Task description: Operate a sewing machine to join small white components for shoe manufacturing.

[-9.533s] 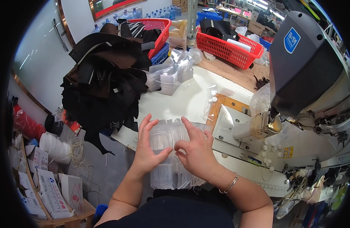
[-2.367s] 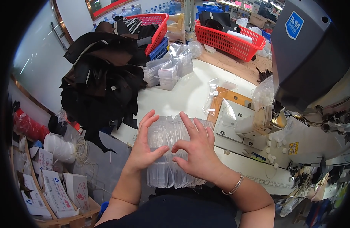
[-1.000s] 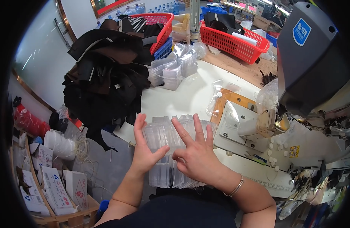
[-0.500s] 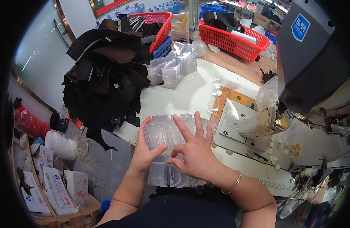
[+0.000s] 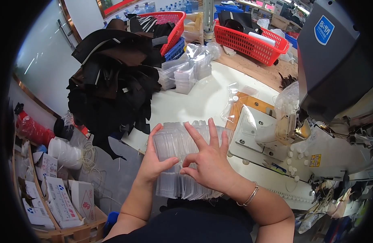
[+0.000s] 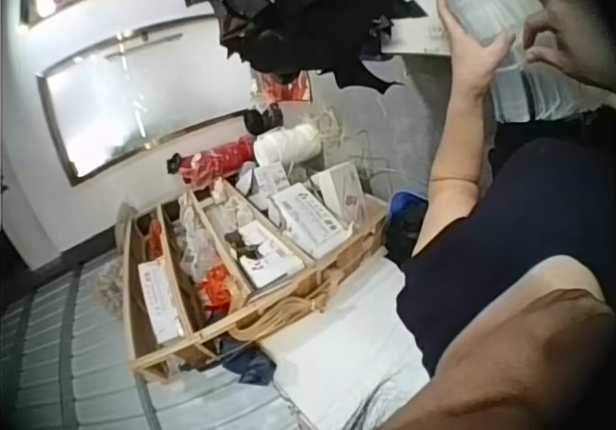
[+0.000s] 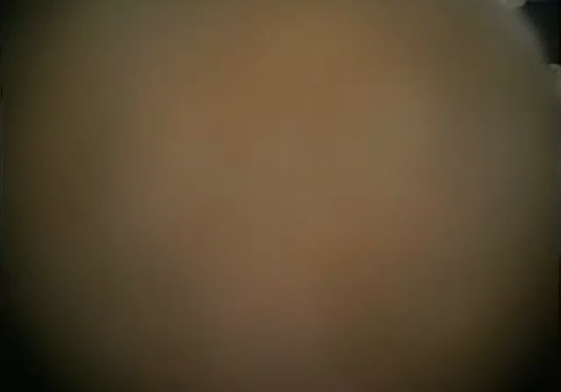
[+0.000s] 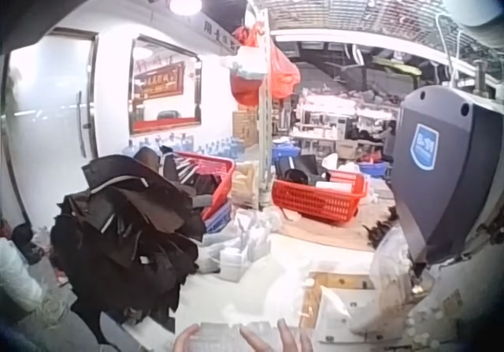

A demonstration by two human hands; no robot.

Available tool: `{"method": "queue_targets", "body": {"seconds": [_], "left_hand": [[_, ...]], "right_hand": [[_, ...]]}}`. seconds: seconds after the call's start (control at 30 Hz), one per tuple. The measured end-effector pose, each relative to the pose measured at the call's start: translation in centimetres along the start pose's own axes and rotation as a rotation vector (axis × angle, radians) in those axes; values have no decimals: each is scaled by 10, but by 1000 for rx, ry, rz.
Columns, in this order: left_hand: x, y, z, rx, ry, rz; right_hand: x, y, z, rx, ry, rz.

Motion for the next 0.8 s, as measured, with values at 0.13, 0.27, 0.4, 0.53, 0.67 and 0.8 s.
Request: {"method": "queue_targets", "body": {"seconds": [0.13,0.27,0.4,0.53,0.67,0.8], "left_hand": [[0,-2,-4,8,-29,-11],[0,-2,-7,104,-51,0],[0,-4,-8,98,-64,-4],[1,-6,-6,161,-43,-7],[2,-10,-7,189,-21,-24],[1,-9,-8,228,-27,-2]], "right_hand": [[0,0,0,-5,-8,4],[1,-1,0,-1,-10,3],[1,-4,1,-11,-4,16],[-2,-6,0,-30,11,29],[-2,-6,4,-61,88,5],[-2,-10,3,-57,55,-42]]}}
Point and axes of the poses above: each hand's wrist, its own x-axis towards the middle knuckle, its own z-axis out of the palm, y = z × x, the point moved 2 cm from there along x, towards the middle knuckle, and after that the axes turned 3 degrees about -y, right-handed, at the moved point
